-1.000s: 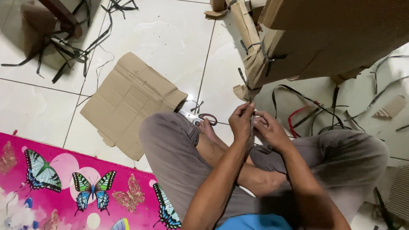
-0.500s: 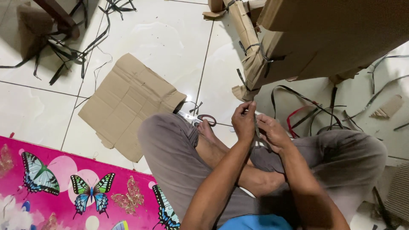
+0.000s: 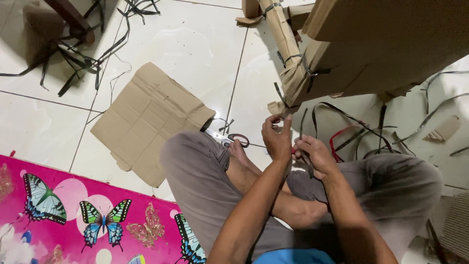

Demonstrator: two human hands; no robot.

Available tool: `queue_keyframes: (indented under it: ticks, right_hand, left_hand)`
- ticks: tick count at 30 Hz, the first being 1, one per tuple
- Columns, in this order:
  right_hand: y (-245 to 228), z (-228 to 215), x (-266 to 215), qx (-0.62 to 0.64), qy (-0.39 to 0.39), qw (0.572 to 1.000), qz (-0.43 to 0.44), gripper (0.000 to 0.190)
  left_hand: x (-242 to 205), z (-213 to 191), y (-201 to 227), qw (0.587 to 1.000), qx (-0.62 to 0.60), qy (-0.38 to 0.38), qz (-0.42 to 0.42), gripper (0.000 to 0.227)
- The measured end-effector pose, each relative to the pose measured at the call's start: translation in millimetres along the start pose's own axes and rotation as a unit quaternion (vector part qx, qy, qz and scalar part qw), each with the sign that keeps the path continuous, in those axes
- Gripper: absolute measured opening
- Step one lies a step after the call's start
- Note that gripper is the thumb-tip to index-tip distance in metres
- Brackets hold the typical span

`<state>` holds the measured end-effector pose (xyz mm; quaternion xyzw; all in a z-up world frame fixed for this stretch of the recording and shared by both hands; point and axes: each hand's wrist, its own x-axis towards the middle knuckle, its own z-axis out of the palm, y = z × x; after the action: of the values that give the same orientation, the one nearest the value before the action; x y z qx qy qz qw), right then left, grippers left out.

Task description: Assembling a cardboard structure by cutting pieces with scissors and securing them with plastic ties

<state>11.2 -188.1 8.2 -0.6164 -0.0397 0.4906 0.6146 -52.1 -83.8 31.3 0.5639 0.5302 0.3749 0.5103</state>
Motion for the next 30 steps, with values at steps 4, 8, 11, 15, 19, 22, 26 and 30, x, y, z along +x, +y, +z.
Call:
queue_keyframes:
  ticks: [4,8,11,15,19,22,26,30]
  right_hand:
    - [8,-18,9,0.021,0.078,0.997,0.016,0.017]
    - [2,-20,9,0.029,0.137,0.990,0.022,0.022]
    - [-9,-9,3,-0.009,0.148,0.989,0.014,0.025]
    - [-55,28,-17,-0.009,0.163,0.986,-0.034,0.020]
    - [-20,-5,33,-0.005,0.191,0.978,-0.081,0.025]
    - [-28,-3,53,0.015,0.214,0.972,-0.095,0.027]
    - [-20,-25,120,-0.088,0.232,0.962,-0.112,0.019]
    - [29,-68,215,-0.135,0.212,0.962,-0.107,0.034]
  left_hand:
    - [16,7,4,0.999,-0.002,-0.038,0.000,0.081]
    - [48,16,16,0.981,0.014,-0.186,0.060,0.090]
    - [75,22,25,0.963,0.003,-0.265,0.043,0.090]
    - [96,42,-15,0.953,-0.008,-0.299,0.050,0.071]
    - [94,48,-22,0.954,-0.016,-0.296,0.040,0.068]
    - [89,53,-25,0.949,-0.129,-0.272,0.093,0.057]
    - [93,40,-9,0.943,-0.137,-0.277,0.123,0.055]
    - [120,31,-17,0.916,-0.034,-0.357,0.180,0.072]
